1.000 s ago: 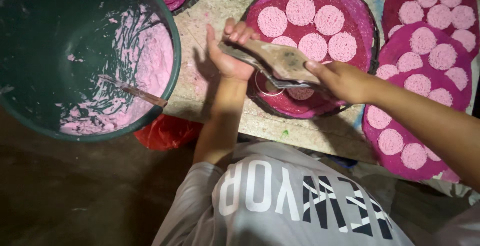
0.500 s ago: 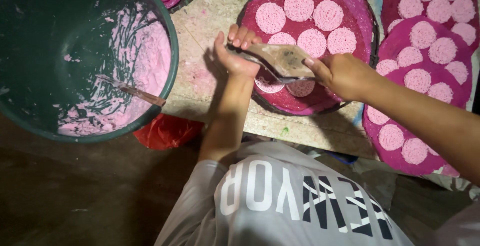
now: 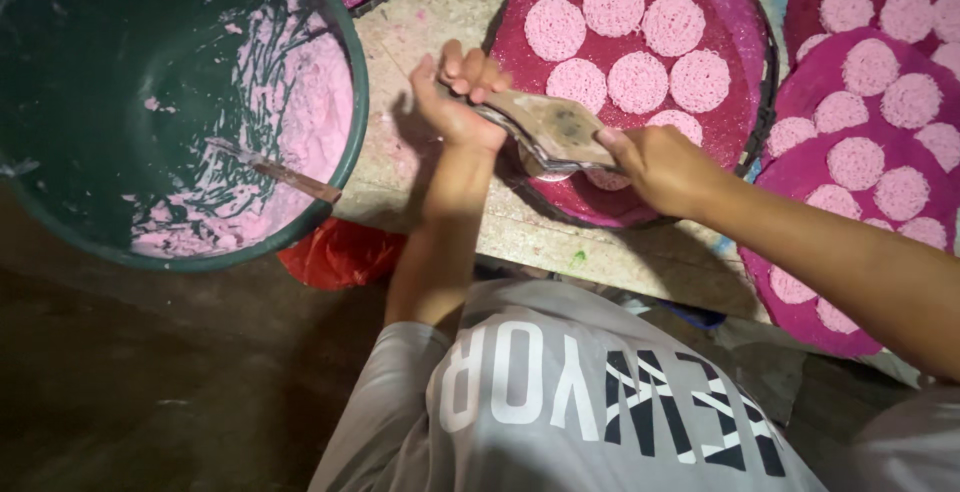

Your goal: The person scoops pink paste from a green bowl using a wooden stick and a metal ring mold. They press the paste into the mold and release circular pink pads onto a pink textured mat. The person repeats this process to create multiple pads and arranges them on the mat.

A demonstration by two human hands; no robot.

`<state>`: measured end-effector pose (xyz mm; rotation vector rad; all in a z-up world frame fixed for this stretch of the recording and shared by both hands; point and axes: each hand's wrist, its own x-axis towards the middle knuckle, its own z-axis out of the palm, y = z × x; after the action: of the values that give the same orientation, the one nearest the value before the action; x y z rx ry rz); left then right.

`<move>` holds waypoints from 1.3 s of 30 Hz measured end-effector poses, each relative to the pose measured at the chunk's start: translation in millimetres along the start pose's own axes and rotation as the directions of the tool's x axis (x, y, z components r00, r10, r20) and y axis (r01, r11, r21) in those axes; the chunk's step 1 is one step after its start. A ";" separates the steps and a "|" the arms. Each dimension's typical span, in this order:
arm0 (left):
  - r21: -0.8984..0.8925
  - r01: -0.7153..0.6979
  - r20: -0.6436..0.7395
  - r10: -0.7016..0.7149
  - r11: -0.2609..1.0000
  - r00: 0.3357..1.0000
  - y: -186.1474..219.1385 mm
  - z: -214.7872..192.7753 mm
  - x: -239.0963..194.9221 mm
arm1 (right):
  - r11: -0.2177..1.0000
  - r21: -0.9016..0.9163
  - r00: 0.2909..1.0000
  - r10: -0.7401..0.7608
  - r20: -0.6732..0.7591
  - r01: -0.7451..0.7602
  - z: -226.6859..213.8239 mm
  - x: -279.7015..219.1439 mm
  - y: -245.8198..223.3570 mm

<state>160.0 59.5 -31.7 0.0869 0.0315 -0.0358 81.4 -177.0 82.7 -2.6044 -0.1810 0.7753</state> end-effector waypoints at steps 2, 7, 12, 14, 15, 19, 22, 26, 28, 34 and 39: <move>-0.044 0.014 -0.038 -0.015 0.999 0.999 -15.4 5.3 -5.5 | 0.996 -0.069 0.999 0.054 -0.004 -0.054 -12.5 -3.3 7.3; 0.030 0.128 -0.113 -0.124 0.991 0.986 -24.5 49.5 -12.5 | 0.969 -0.113 0.975 0.222 0.013 -0.219 -69.1 -27.5 3.1; 0.911 -0.194 0.361 -0.477 0.365 0.801 34.1 120.3 -46.7 | 0.960 -0.279 0.999 0.029 -0.034 -0.038 -117.2 -69.0 -55.6; 0.939 -0.264 0.345 -0.604 0.222 0.718 59.2 148.9 -61.4 | 0.908 -0.375 0.980 -0.197 0.013 0.188 -118.9 -83.4 -97.2; 0.939 -0.291 0.337 -0.657 0.183 0.675 72.5 162.1 -69.7 | 0.857 -0.422 0.951 -0.308 0.039 0.295 -123.9 -88.4 -119.1; 0.946 -0.283 0.292 -0.797 0.160 0.528 135.1 196.1 -109.1 | 0.272 -0.477 0.322 -0.946 0.026 0.836 -128.9 -92.6 -202.9; 0.966 -0.190 0.250 -0.829 0.177 0.500 175.8 198.3 -138.4 | 0.031 -0.394 0.106 -0.980 0.170 0.919 -121.9 -74.6 -242.4; 0.968 -0.083 0.248 -0.856 0.236 0.453 221.9 197.6 -172.3 | 0.227 0.113 0.187 -0.940 0.286 0.967 -88.8 -57.9 -267.9; 0.965 -0.050 0.254 -0.871 0.258 0.421 245.3 201.1 -182.5 | 0.304 0.293 0.191 -0.914 0.357 0.907 -69.3 -49.6 -268.5; 0.958 0.019 0.235 -0.818 0.288 0.524 294.4 190.5 -186.0 | 0.394 0.529 0.219 -0.906 0.362 0.752 -34.1 -20.7 -261.6; 0.899 0.200 0.162 -0.721 0.389 0.674 311.2 172.2 -180.8 | 0.194 -0.122 0.208 -0.972 0.111 0.973 -64.6 4.7 -300.6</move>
<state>-3.9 360.5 172.5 1.0706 -0.5665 -0.7091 118.9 73.5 257.1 -1.8922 -1.7975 0.2256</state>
